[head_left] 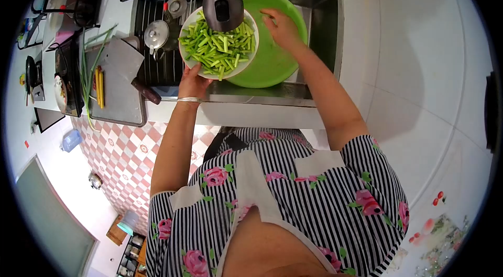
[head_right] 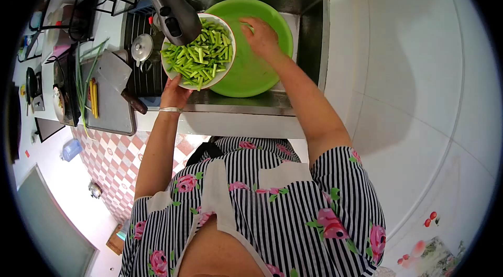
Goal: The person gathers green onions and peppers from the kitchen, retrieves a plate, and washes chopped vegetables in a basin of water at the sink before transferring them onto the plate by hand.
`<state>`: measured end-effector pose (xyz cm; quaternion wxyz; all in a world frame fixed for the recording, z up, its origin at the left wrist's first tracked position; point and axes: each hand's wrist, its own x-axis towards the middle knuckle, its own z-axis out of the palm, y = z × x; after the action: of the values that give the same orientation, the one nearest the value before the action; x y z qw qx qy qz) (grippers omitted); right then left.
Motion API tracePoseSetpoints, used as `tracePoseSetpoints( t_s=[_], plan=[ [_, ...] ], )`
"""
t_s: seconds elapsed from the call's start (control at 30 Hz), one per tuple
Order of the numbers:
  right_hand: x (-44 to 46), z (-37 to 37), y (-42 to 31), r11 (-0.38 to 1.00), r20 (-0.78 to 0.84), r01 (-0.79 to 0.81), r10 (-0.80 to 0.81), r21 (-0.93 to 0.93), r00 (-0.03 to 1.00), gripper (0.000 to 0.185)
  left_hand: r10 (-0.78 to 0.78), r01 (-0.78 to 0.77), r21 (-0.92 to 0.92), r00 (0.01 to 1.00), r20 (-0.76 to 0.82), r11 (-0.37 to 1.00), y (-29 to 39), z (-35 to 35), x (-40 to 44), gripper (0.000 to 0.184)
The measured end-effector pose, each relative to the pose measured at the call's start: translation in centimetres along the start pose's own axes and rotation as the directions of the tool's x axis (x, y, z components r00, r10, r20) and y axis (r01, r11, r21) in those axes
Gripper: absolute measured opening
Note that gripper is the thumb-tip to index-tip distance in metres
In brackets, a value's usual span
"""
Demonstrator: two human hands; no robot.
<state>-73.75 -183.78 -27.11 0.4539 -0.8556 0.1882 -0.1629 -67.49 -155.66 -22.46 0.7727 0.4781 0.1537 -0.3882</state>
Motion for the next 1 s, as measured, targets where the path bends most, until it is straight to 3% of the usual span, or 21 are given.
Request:
tracePoseSetpoints(
  t_s=[0.07, 0.17, 0.27, 0.37, 0.47, 0.57, 0.67, 0.77, 0.87, 0.93, 1.0],
  plan=[
    [-0.2, 0.9, 3.6, 0.867, 0.262, -0.225, 0.367, -0.445, 0.893, 0.029, 0.023, -0.024, 0.009, 0.999, 0.037, 1.000, 0.2, -1.1, 0.4, 0.040],
    [-2.6, 4.9, 9.7, 0.823, 0.337, -0.093, 0.329, -0.561, 0.882, 0.033, 0.016, -0.017, 0.020, 0.999, 0.040, 1.000, 0.5, -2.2, 0.7, 0.040],
    [-4.0, 7.5, 10.8, 0.794, 0.459, -0.185, 0.505, -0.579, 0.731, 0.032, 0.068, -0.068, 0.007, 0.997, -0.033, 0.998, 0.8, -1.0, 0.2, 0.033],
    [-6.2, 10.3, 10.3, 0.771, 0.461, -0.337, 0.606, -0.540, 0.649, 0.031, 0.046, -0.045, 0.026, 0.998, -0.034, 0.999, 1.0, -1.7, 0.4, 0.034],
    [-8.5, 10.0, 6.8, 0.881, 0.607, -0.198, 0.445, -0.430, 0.658, 0.030, 0.058, -0.058, 0.002, 0.998, -0.004, 0.998, 1.3, -1.2, 0.1, 0.035],
    [-9.5, 11.7, 7.3, 0.900, 0.703, 0.006, 0.336, -0.435, 0.627, 0.030, 0.048, -0.048, 0.004, 0.998, 0.032, 0.999, 1.4, -1.6, 0.2, 0.038],
    [-9.0, 11.1, 8.4, 0.942, 0.759, -0.030, 0.287, -0.334, 0.585, 0.026, 0.040, -0.039, -0.027, 0.999, 0.011, 0.999, 1.4, -0.9, 0.0, 0.038],
    [-7.9, 8.3, 8.4, 0.884, 0.696, -0.463, 0.374, -0.067, 0.613, 0.018, 0.036, -0.037, -0.037, 0.999, -0.022, 0.999, 0.9, -1.5, 0.8, 0.036],
    [-5.3, 3.0, 3.7, 0.714, 0.580, -0.657, 0.435, 0.243, 0.688, 0.014, 0.018, -0.018, 0.001, 0.999, -0.026, 1.000, 0.6, -2.2, 0.9, 0.039],
    [-3.6, 0.1, 0.6, 0.780, 0.441, -0.529, 0.367, 0.335, 0.819, 0.016, 0.018, -0.018, -0.006, 1.000, -0.007, 1.000, 0.3, -2.3, 1.0, 0.039],
    [-2.0, -2.2, -3.4, 0.854, 0.311, -0.297, 0.169, 0.427, 0.935, 0.015, 0.010, -0.010, 0.000, 1.000, -0.003, 1.000, 0.2, -2.0, 1.2, 0.039]
  ],
)
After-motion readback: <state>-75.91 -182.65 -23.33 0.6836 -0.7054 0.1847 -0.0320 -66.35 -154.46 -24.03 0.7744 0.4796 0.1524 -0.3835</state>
